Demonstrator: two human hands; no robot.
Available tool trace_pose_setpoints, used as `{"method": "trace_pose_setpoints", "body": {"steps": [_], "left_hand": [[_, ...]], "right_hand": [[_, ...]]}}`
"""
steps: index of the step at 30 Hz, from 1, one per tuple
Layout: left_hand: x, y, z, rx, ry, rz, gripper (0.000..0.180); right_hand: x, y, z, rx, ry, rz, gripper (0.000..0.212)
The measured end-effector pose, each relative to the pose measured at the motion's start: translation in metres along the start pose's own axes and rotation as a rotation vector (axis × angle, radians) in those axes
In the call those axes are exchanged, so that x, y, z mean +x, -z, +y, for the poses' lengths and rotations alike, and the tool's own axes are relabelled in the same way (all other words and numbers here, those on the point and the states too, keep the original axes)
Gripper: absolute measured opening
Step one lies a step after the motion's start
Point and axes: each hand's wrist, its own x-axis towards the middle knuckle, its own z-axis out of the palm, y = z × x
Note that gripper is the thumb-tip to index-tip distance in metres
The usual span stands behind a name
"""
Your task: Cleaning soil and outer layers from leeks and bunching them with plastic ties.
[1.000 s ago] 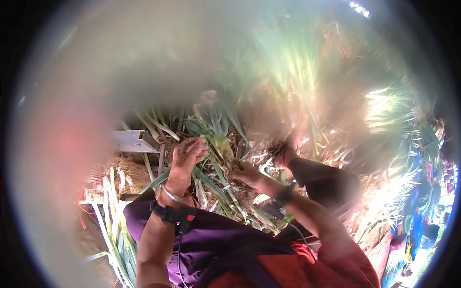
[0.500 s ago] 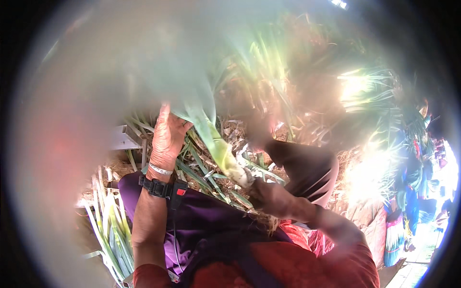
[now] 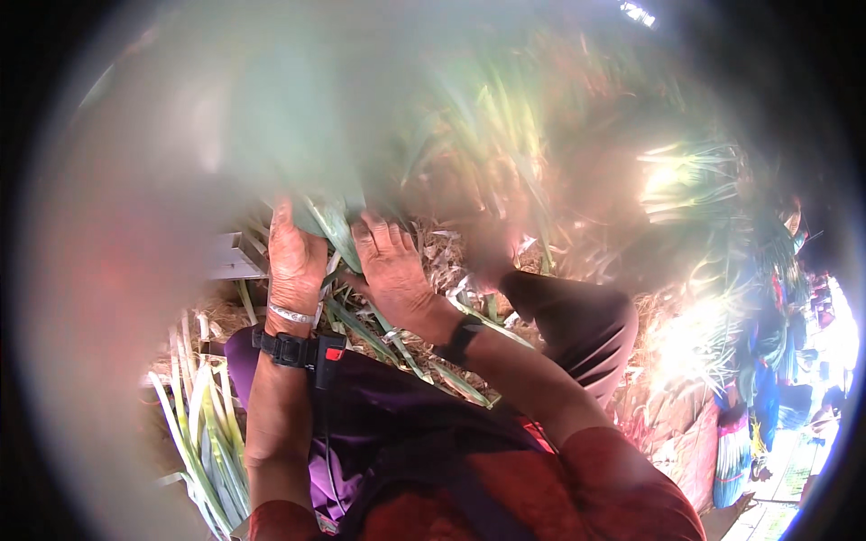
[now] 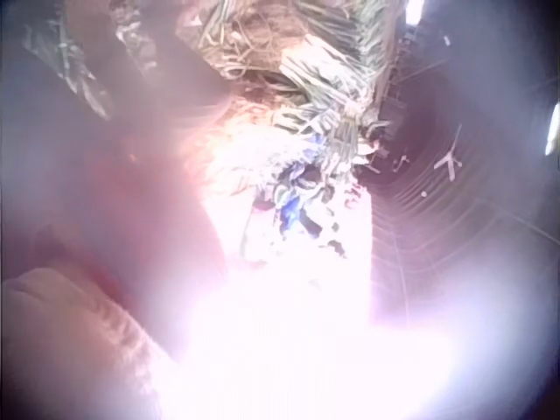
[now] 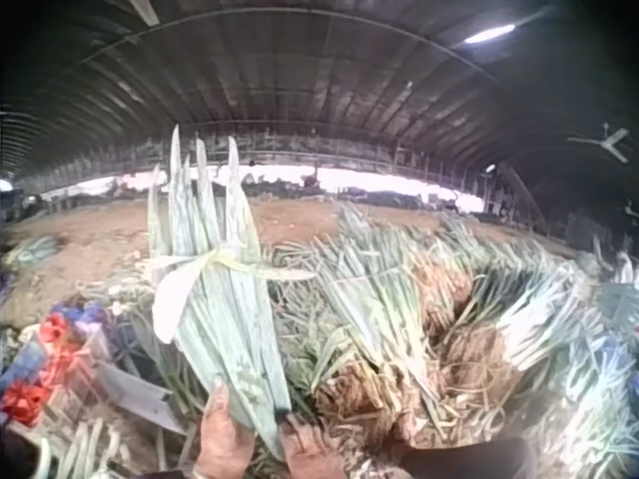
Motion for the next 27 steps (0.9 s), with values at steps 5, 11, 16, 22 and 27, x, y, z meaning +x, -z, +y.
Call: {"method": "trace_pose_setpoints", "body": {"steps": [5, 11, 16, 22, 27], "left_hand": [[-0.001, 0.002, 0.018, -0.059, -0.060, 0.028, 0.052], [0.007, 0.029, 0.029, -0.034, -0.110, 0.107, 0.035], [0.020, 0.056, 0.035, 0.104, -0.381, 0.107, 0.024], [0.015, 0.027, 0.057, 0.043, -0.023, 0.116, 0.026], [-0.002, 0.039, 0.041, 0.121, -0.202, 0.204, 0.038]], "right_hand": [[0.007, 0.017, -0.013, 1.277, -0.944, 0.315, 0.011], [-0.077, 0.017, 0.042, 0.743, -0.754, 0.004, 0.021], [-0.250, -0.001, 0.145, -0.331, -0.348, -1.059, 0.042], [-0.211, 0.017, 0.170, -0.179, -0.249, -0.650, 0.046], [0.001, 0.019, -0.030, -0.010, 0.114, -0.163, 0.055]]}}
